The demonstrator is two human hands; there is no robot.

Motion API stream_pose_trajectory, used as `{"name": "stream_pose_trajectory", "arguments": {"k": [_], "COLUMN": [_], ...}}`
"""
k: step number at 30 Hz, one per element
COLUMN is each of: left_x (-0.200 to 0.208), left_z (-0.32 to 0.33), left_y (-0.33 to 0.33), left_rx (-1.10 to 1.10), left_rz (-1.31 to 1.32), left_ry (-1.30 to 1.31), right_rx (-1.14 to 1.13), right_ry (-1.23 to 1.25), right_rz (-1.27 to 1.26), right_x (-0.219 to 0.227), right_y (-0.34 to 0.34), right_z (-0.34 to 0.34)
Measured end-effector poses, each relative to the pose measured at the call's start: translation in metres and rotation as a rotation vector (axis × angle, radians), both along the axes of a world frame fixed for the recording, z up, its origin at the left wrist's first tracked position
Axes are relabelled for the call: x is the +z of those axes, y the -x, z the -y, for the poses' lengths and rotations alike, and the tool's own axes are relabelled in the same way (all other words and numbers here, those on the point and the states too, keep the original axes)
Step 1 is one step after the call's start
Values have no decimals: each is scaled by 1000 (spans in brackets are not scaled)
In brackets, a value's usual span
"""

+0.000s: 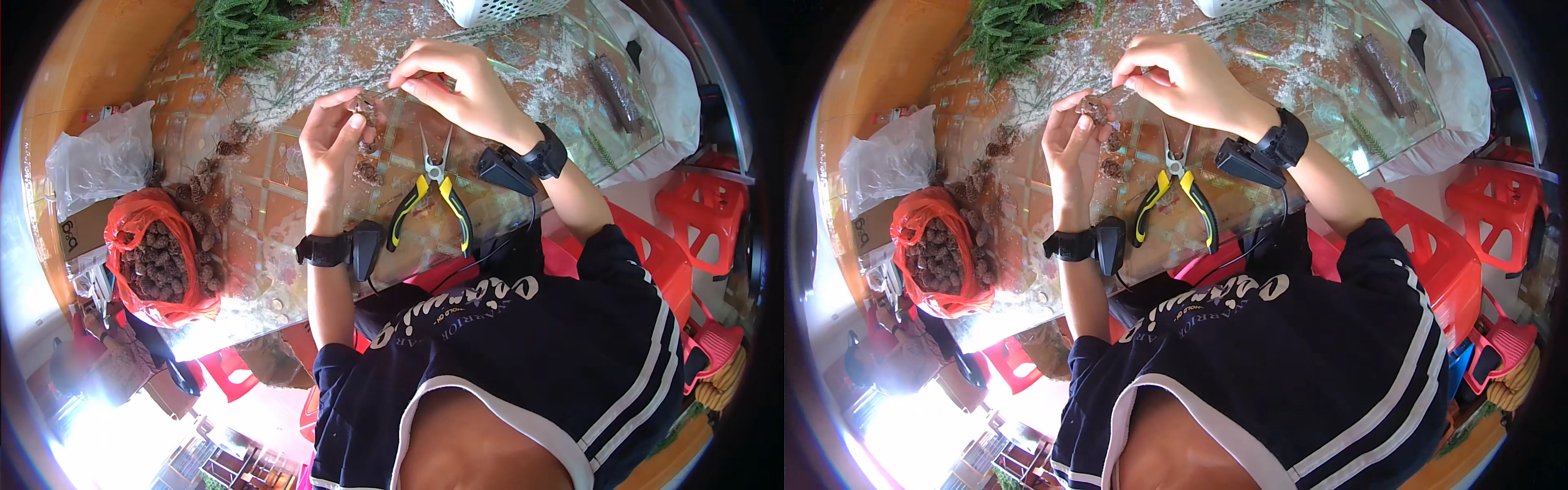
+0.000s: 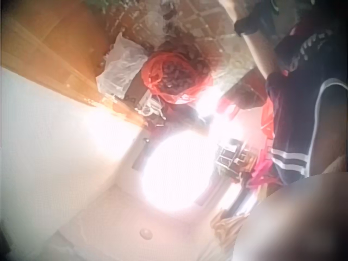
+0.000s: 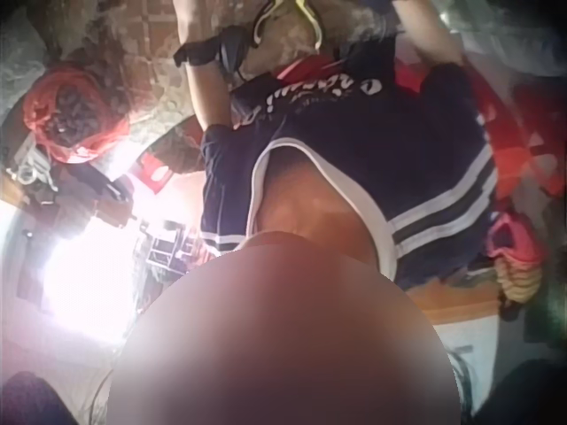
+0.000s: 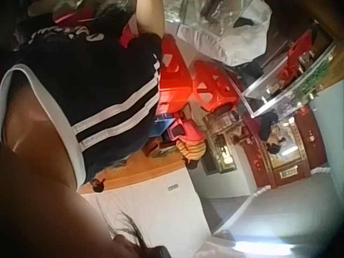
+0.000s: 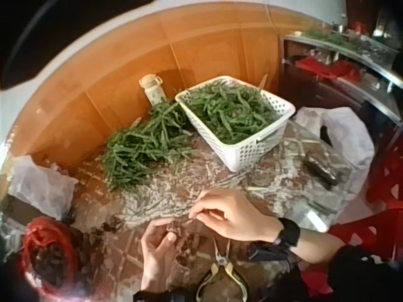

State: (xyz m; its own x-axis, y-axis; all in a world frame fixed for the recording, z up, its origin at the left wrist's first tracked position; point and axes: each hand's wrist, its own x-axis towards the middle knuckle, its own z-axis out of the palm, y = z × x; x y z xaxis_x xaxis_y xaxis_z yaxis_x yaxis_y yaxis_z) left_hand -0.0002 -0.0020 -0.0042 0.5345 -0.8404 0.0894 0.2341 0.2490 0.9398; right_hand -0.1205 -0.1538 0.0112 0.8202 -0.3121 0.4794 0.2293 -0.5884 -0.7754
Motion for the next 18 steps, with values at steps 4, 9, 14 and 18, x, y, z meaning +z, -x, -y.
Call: {"name": "stream_pose_trajectory", "arguments": {"k": [4, 9, 14, 18], "left_x": [4, -3, -7, -4], "left_z": [0, -3, -3, -2], "left_y": [3, -3, -5, -3], "left_rx": [26, -34, -111, -97], "left_rz": [20, 28, 90, 72], "left_ry": [9, -27, -59, 17], "right_rx": [0, 38, 59, 64], "right_ry": [-1, -60, -43, -37], "right_rz": [46, 33, 38, 16], "right_x": [-4, 0, -1, 3], "right_y": [-2, -2, -2, -1], "right_z": [0, -2, -3, -5]}}
